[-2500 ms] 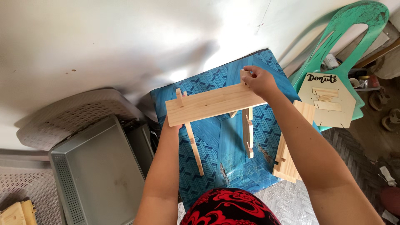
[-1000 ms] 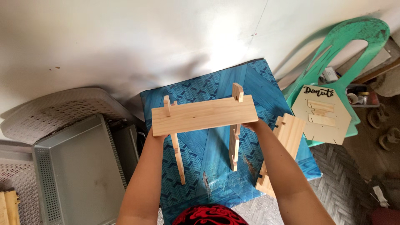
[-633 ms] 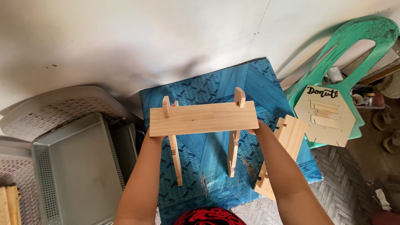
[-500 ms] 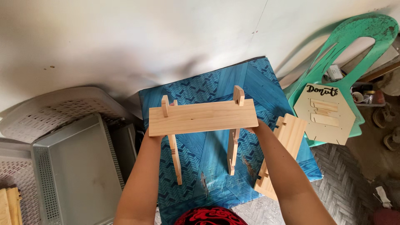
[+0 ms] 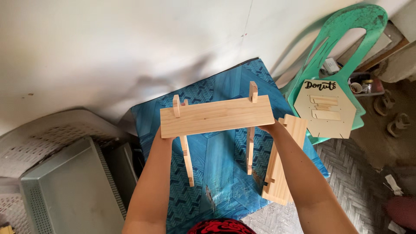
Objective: The person assembles a small wooden stand by hand. They pick up pre-cut wooden pieces from a chair and a table, then interlock the legs and shelves to form a two-tiered structure.
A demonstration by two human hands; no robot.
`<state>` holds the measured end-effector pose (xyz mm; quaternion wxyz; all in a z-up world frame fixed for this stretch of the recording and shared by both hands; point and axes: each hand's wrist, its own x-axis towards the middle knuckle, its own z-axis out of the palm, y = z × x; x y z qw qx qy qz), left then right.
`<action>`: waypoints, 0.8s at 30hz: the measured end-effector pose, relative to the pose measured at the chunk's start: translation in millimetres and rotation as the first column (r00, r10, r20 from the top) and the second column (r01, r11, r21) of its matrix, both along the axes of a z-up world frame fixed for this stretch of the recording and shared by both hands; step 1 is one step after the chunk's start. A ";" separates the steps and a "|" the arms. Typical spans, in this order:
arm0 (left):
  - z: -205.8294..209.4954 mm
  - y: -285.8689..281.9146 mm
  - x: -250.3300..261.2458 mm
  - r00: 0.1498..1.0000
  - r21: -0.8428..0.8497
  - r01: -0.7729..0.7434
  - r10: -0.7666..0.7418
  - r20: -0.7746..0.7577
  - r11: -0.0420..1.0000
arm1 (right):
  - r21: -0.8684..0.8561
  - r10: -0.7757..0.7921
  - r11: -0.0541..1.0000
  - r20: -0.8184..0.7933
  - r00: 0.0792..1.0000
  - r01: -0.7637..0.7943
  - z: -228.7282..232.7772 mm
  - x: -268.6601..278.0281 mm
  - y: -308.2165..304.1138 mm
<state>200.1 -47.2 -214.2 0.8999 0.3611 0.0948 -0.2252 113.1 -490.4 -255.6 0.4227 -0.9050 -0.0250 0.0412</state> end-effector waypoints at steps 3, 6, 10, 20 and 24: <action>9.6 -10.8 4.8 0.998 0.068 0.020 -0.016 -0.053 0.997 | -0.111 -0.011 0.994 0.107 0.994 0.023 -1.0 -1.5 -6.7; 27.8 -25.8 5.9 0.999 0.246 0.017 -0.003 -0.054 0.969 | -0.198 -0.140 0.972 -0.070 0.988 0.124 -2.4 -2.0 -10.9; 51.5 -46.1 7.5 0.989 0.320 0.065 -0.018 -0.149 0.945 | -0.276 -0.110 0.952 0.089 0.990 0.130 -5.4 -4.4 -17.8; 59.6 -59.5 11.9 0.995 0.360 0.026 0.010 -0.098 0.933 | -0.520 0.034 0.844 0.298 0.954 0.132 -7.3 -5.8 -19.1; 41.5 -52.8 17.3 0.998 0.301 0.030 -0.011 -0.065 0.953 | -0.378 -0.111 0.915 0.096 0.989 0.140 -0.6 -6.6 -15.0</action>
